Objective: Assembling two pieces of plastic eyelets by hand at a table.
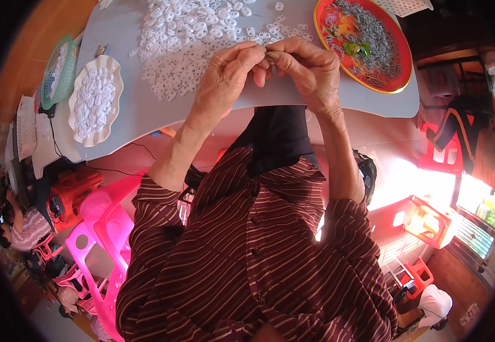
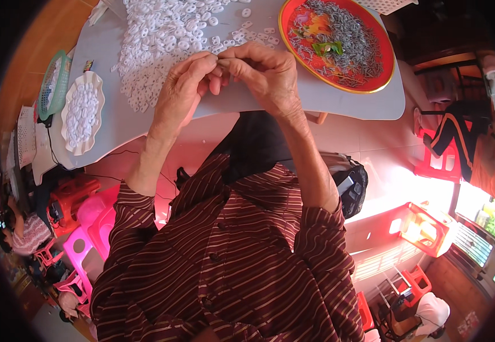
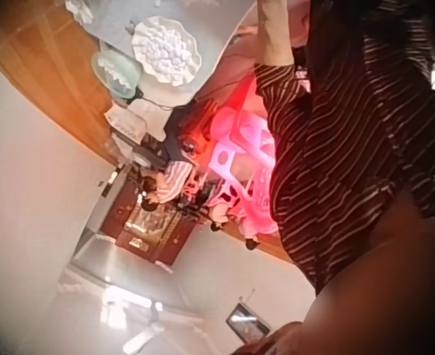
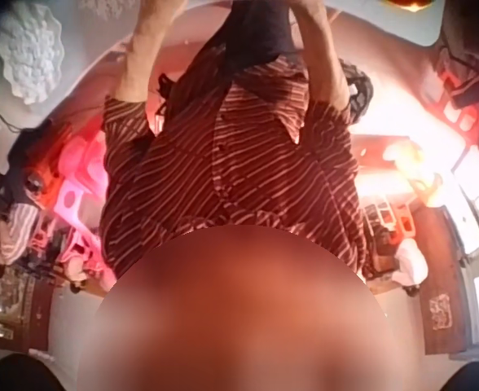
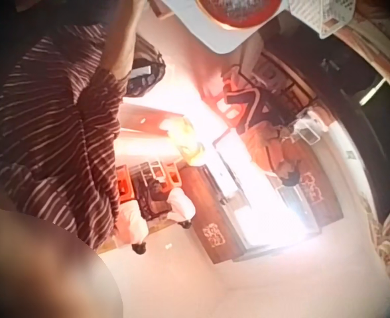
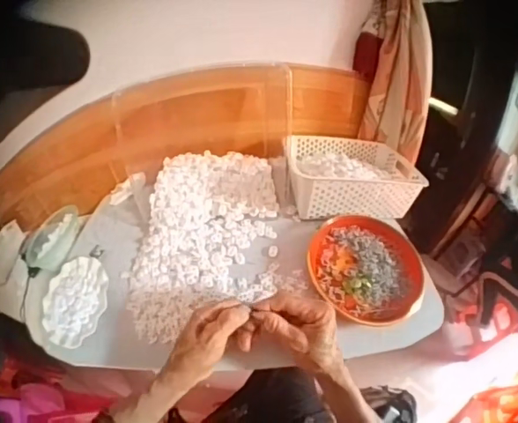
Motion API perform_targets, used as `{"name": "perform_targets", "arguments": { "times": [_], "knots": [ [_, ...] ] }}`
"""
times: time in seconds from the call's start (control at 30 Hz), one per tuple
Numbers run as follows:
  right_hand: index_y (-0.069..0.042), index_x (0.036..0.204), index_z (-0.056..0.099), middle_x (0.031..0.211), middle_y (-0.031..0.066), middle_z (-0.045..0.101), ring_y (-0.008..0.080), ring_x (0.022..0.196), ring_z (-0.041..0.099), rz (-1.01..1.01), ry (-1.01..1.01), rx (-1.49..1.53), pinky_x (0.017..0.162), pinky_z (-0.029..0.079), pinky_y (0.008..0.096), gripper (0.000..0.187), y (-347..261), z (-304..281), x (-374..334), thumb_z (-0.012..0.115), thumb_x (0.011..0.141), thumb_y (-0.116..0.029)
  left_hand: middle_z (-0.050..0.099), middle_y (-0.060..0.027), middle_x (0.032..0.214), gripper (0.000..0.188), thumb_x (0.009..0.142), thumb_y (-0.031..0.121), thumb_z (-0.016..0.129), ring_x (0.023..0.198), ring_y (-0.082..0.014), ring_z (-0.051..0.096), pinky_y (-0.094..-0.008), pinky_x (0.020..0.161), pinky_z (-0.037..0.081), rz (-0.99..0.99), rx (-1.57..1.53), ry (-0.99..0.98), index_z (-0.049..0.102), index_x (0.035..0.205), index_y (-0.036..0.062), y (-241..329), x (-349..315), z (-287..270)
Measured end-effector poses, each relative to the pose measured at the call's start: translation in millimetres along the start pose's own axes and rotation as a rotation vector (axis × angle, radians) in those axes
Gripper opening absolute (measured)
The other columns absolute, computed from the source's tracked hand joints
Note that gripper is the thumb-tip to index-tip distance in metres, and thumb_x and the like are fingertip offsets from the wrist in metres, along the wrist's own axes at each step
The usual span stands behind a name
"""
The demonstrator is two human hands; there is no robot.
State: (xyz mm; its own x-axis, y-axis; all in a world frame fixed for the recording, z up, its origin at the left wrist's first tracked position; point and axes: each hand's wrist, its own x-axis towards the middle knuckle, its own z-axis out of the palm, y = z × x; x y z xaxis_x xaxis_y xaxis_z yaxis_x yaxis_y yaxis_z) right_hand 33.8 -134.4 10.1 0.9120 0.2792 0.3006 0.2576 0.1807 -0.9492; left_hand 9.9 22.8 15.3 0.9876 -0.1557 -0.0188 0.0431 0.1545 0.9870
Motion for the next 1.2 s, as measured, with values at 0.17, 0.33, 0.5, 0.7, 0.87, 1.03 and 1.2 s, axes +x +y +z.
{"name": "perform_targets", "arguments": {
  "times": [0.17,0.33,0.5,0.7,0.87,1.03,1.2],
  "knots": [
    [0.003,0.09,0.06,0.078,0.0031,0.06,0.0064,0.059,0.048,0.046,0.198,0.048,0.057,0.042,0.0213,0.015,6.4,-7.5,-0.9,0.058,0.088,-0.012,0.056,-0.0005,0.064,0.028,0.092,0.023,0.046,0.061,-0.0088,0.051,-0.0238,0.057,0.04,0.195,0.28,0.053,0.059,0.08,0.0016,10.0,5.5,-10.6],
    [0.0,0.084,0.055,0.078,0.0056,0.057,0.0067,0.055,0.04,0.045,0.275,0.211,0.058,0.042,0.0247,0.015,6.9,-8.2,0.1,0.051,0.091,-0.013,0.061,-0.0086,0.07,0.009,0.086,0.009,0.053,0.062,-0.0174,0.057,-0.0292,0.057,0.045,0.462,0.781,0.244,0.06,0.085,0.0031,10.4,18.3,-34.9],
    [0.0,0.077,0.054,0.07,0.0037,0.057,0.0068,0.054,0.045,0.093,0.313,0.329,0.053,0.04,0.0223,0.02,4.2,-8.5,0.2,0.052,0.091,-0.015,0.06,-0.0114,0.072,0.009,0.077,0.001,0.057,0.073,-0.0279,0.056,-0.0361,0.067,0.046,0.739,1.053,0.133,0.06,0.085,0.003,2.7,34.6,-31.7],
    [-0.001,0.075,0.057,0.063,-0.0006,0.054,0.005,0.054,0.045,0.05,0.322,0.159,0.05,0.038,0.0201,0.025,8.8,-8.7,0.8,0.057,0.09,-0.02,0.053,-0.0116,0.078,0.015,0.075,0.0,0.058,0.087,-0.0281,0.05,-0.0353,0.076,0.043,0.687,1.208,-0.048,0.061,0.09,0.0025,11.6,45.8,-6.3],
    [0.0,0.077,0.058,0.063,-0.0015,0.054,0.0044,0.054,0.045,0.037,0.313,0.137,0.05,0.036,0.0189,0.025,9.4,-8.0,1.6,0.061,0.089,-0.023,0.048,-0.0107,0.075,0.017,0.076,0.003,0.061,0.084,-0.0281,0.047,-0.036,0.075,0.042,0.703,1.249,-0.083,0.062,0.093,0.0026,9.7,52.9,-5.2],
    [0.0,0.078,0.058,0.063,-0.0015,0.054,0.0044,0.053,0.045,0.025,0.316,0.143,0.049,0.036,0.0186,0.025,9.9,-9.6,1.5,0.061,0.088,-0.023,0.047,-0.0101,0.078,0.019,0.075,0.002,0.063,0.082,-0.0281,0.046,-0.0365,0.074,0.041,0.787,1.218,-0.142,0.062,0.094,0.0019,8.0,54.6,-2.4],
    [0.001,0.078,0.058,0.063,-0.0013,0.054,0.0045,0.054,0.045,0.054,0.313,0.137,0.049,0.036,0.0187,0.025,8.8,-7.5,2.1,0.061,0.089,-0.022,0.048,-0.0102,0.08,0.021,0.073,0.001,0.064,0.084,-0.0282,0.046,-0.0365,0.076,0.041,0.713,1.267,-0.166,0.062,0.094,0.0021,9.6,53.4,-4.2]
  ]
}}
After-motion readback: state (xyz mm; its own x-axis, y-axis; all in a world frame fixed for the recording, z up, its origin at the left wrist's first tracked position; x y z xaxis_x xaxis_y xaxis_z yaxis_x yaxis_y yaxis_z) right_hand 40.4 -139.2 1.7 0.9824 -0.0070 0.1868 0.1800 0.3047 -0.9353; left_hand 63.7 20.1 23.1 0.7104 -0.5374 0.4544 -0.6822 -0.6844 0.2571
